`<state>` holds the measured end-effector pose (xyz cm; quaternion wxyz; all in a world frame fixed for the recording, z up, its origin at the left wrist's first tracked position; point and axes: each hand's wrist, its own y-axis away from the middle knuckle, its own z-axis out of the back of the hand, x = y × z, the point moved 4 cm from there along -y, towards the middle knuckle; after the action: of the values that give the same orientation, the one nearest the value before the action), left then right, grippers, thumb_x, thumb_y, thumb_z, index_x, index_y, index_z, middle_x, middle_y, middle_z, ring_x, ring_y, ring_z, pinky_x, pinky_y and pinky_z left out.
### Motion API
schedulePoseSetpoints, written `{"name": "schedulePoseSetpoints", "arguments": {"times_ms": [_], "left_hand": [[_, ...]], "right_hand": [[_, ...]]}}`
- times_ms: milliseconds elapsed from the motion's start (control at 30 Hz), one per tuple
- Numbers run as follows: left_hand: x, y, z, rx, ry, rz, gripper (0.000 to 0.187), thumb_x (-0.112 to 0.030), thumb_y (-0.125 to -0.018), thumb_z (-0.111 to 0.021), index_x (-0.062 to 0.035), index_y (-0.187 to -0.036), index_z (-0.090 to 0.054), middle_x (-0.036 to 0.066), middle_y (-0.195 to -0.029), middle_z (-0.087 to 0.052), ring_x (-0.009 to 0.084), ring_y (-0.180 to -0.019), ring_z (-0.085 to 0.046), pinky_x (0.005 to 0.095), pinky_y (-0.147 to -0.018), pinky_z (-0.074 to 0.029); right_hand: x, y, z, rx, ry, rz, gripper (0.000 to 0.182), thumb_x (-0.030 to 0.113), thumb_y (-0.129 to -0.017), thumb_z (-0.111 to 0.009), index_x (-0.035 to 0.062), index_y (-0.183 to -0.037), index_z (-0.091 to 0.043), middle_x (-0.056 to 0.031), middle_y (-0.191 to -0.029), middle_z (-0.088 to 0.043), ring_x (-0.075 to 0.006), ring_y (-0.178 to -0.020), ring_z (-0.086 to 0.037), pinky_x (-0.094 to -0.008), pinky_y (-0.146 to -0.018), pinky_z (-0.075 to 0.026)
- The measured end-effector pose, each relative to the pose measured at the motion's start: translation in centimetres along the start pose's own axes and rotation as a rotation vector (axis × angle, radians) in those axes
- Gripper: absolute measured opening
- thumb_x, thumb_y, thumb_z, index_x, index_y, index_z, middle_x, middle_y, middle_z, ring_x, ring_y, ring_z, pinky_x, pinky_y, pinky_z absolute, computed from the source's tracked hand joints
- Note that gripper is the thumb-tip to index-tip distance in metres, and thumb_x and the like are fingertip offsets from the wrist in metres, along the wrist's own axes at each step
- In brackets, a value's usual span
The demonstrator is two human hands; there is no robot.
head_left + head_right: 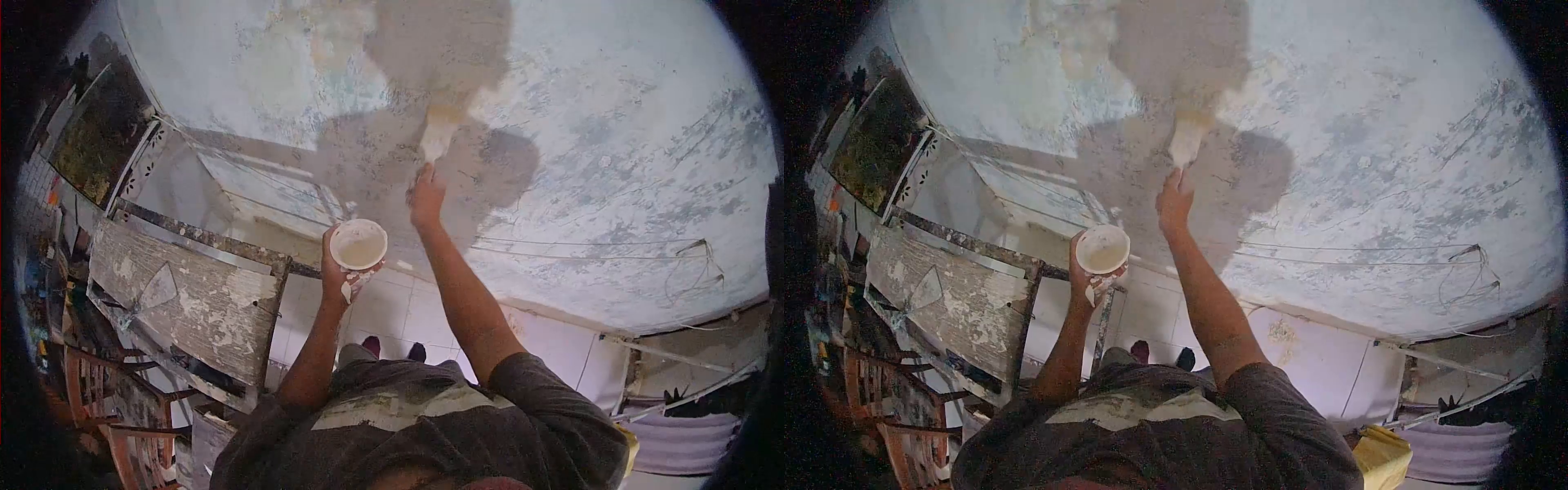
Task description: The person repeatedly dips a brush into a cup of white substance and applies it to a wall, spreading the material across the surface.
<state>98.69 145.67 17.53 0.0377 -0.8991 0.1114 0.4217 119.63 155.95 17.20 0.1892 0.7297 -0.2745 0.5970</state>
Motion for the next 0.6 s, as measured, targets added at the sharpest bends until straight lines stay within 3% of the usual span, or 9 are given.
{"name": "schedulePoseSetpoints", "arguments": {"times_ms": [67,100,133,167,233,400,467,567,600], "left_hand": [[-0.7,0.4,-0.2,0.088,-0.283,-0.241,0.050,-0.011,-0.086,-0.060,-0.0111,-0.128,-0.034,0.015,-0.119,-0.050,0.0303,-0.097,-0.061,0.0414,-0.073,-0.058],[-0.9,0.6,-0.2,0.084,-0.282,-0.243,0.050,-0.011,-0.086,-0.060,-0.0111,-0.128,-0.034,0.015,-0.119,-0.050,0.0303,-0.097,-0.061,0.0414,-0.073,-0.058],[-0.8,0.6,0.1,0.042,-0.115,-0.115,0.052,-0.010,-0.084,-0.062,-0.0107,-0.128,-0.033,0.015,-0.119,-0.050,0.0298,-0.097,-0.061,0.0400,-0.074,-0.058],[-0.6,0.7,0.4,0.001,0.053,0.010,0.055,-0.009,-0.082,-0.064,-0.0103,-0.128,-0.033,0.015,-0.119,-0.050,0.0292,-0.097,-0.061,0.0386,-0.075,-0.058],[0.9,-0.5,2.4,0.004,-0.066,-0.026,0.059,-0.007,-0.080,-0.066,-0.0098,-0.129,-0.033,0.015,-0.120,-0.050,0.0283,-0.099,-0.060,0.0379,-0.077,-0.057],[-0.8,0.8,0.6,0.051,-0.234,-0.129,0.067,-0.002,-0.075,-0.070,-0.0095,-0.130,-0.032,0.014,-0.122,-0.048,0.0267,-0.107,-0.056,0.0386,-0.081,-0.056],[-0.7,1.0,0.2,0.048,0.012,-0.011,0.068,-0.002,-0.074,-0.071,-0.0097,-0.130,-0.032,0.014,-0.123,-0.047,0.0260,-0.109,-0.055,0.0397,-0.082,-0.056],[0.2,0.7,0.6,0.070,-0.202,-0.116,0.063,-0.005,-0.078,-0.068,-0.0100,-0.129,-0.033,0.014,-0.122,-0.048,0.0272,-0.109,-0.055,0.0411,-0.082,-0.056],[0.2,0.6,0.4,0.058,-0.201,-0.107,0.063,-0.005,-0.078,-0.068,-0.0100,-0.129,-0.033,0.014,-0.122,-0.048,0.0272,-0.109,-0.055,0.0411,-0.082,-0.056]], "right_hand": [[-4.0,0.8,0.9,-0.012,0.020,0.014,0.029,0.040,-0.095,-0.047,0.0122,-0.089,-0.052,-0.0002,-0.062,-0.044,-0.0119,-0.044,-0.040,-0.0263,-0.037,-0.033],[-5.3,2.1,1.2,-0.023,0.020,-0.196,0.027,0.038,-0.095,-0.046,0.0122,-0.090,-0.052,0.0002,-0.061,-0.043,-0.0118,-0.044,-0.040,-0.0271,-0.037,-0.033],[-6.3,3.1,1.2,-0.036,0.019,-0.408,0.025,0.035,-0.095,-0.045,0.0122,-0.091,-0.052,0.0005,-0.061,-0.042,-0.0118,-0.043,-0.039,-0.0279,-0.037,-0.032],[-6.4,3.2,1.0,-0.032,0.017,-0.407,0.025,0.035,-0.095,-0.045,0.0122,-0.091,-0.052,0.0005,-0.061,-0.042,-0.0118,-0.043,-0.039,-0.0279,-0.037,-0.032],[-5.4,4.3,0.0,-0.080,-0.160,-0.641,0.019,0.030,-0.095,-0.045,0.0122,-0.091,-0.050,-0.0003,-0.060,-0.041,-0.0127,-0.043,-0.038,-0.0282,-0.036,-0.031],[8.4,2.6,-3.5,0.088,-0.336,-0.339,0.022,0.029,-0.096,-0.044,0.0104,-0.085,-0.045,-0.0031,-0.062,-0.043,-0.0144,-0.044,-0.039,-0.0275,-0.036,-0.030],[14.2,2.3,-4.8,0.108,-0.403,-0.345,0.022,0.028,-0.097,-0.043,0.0089,-0.086,-0.044,-0.0025,-0.064,-0.044,-0.0130,-0.046,-0.039,-0.0273,-0.037,-0.031],[19.1,3.5,-6.2,0.202,-0.315,-0.227,0.024,0.028,-0.098,-0.043,0.0079,-0.085,-0.044,-0.0023,-0.065,-0.044,-0.0126,-0.047,-0.040,-0.0273,-0.037,-0.030],[20.2,3.6,-6.6,0.169,-0.265,-0.058,0.025,0.029,-0.097,-0.043,0.0084,-0.083,-0.045,-0.0016,-0.063,-0.043,-0.0124,-0.045,-0.039,-0.0273,-0.037,-0.030]]}}
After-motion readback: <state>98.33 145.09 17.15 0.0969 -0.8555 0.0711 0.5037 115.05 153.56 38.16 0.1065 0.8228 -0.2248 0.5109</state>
